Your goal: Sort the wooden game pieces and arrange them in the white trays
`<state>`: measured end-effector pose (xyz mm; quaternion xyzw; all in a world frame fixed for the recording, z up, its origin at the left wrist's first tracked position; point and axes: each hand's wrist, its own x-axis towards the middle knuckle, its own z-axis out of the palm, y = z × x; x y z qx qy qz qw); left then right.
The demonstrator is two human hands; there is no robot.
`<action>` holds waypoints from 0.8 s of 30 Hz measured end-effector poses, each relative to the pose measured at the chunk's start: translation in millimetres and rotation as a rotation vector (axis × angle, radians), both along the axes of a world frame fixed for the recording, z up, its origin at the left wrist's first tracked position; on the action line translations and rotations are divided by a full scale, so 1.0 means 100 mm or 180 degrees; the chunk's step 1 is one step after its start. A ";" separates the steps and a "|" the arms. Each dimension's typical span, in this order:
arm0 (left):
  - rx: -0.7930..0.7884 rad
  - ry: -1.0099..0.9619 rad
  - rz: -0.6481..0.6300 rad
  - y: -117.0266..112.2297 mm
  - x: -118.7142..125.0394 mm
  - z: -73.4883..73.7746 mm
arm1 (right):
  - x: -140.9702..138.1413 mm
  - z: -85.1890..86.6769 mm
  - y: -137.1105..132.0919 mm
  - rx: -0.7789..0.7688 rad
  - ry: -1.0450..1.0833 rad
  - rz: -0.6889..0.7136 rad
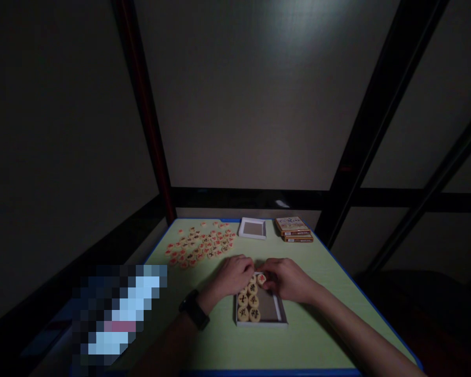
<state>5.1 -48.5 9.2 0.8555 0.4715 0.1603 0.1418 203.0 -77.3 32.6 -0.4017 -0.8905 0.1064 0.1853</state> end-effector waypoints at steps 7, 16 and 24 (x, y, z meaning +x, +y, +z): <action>-0.0017 -0.0073 -0.0019 -0.02 0.00 0.02 | -0.01 0.02 -0.02 0.0003 -0.0104 -0.0054; 0.0043 -0.0081 -0.0024 -0.02 0.01 0.03 | -0.03 0.00 -0.01 -0.0048 -0.0163 -0.0121; -0.0083 -0.0002 0.0037 -0.07 0.01 0.13 | -0.03 0.02 -0.02 -0.0186 -0.0083 -0.0171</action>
